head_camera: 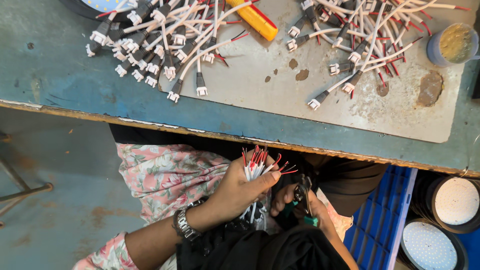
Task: The person sits at a workbench and uses wire cutters to strip the insulation from the ends of multiple white wires with red and black conductors. They hold a bundle of wires in one hand and repeatedly cut the insulation near the tips, then place the processed wires onto a pile on the table.
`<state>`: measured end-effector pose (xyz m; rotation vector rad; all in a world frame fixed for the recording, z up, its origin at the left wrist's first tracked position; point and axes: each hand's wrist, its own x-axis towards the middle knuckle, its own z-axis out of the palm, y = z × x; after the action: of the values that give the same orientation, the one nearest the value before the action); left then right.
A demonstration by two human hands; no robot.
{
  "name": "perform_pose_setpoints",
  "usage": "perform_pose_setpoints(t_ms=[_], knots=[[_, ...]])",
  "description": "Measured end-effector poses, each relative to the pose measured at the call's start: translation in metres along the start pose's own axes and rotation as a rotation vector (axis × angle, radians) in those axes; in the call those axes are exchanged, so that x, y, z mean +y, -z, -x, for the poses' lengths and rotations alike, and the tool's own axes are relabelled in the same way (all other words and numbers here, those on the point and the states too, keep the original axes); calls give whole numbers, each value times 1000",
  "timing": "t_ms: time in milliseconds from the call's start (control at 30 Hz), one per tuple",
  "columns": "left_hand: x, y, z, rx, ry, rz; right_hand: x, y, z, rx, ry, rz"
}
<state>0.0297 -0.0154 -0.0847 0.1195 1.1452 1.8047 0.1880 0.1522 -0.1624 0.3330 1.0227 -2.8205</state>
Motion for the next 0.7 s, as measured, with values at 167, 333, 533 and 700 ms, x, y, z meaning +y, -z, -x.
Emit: perform_pose_setpoints(t_ms=[167, 333, 533, 700], knots=[[-3, 3, 2, -48, -10, 71, 10, 15, 3, 12, -20, -61], [-4, 4, 0, 38, 26, 80, 15, 27, -7, -39, -146, -134], [4, -2, -3, 4, 5, 54, 15, 22, -9, -2, -47, 45], [13, -13, -6, 0, -50, -45, 1, 3, -8, 146, -133, 43]])
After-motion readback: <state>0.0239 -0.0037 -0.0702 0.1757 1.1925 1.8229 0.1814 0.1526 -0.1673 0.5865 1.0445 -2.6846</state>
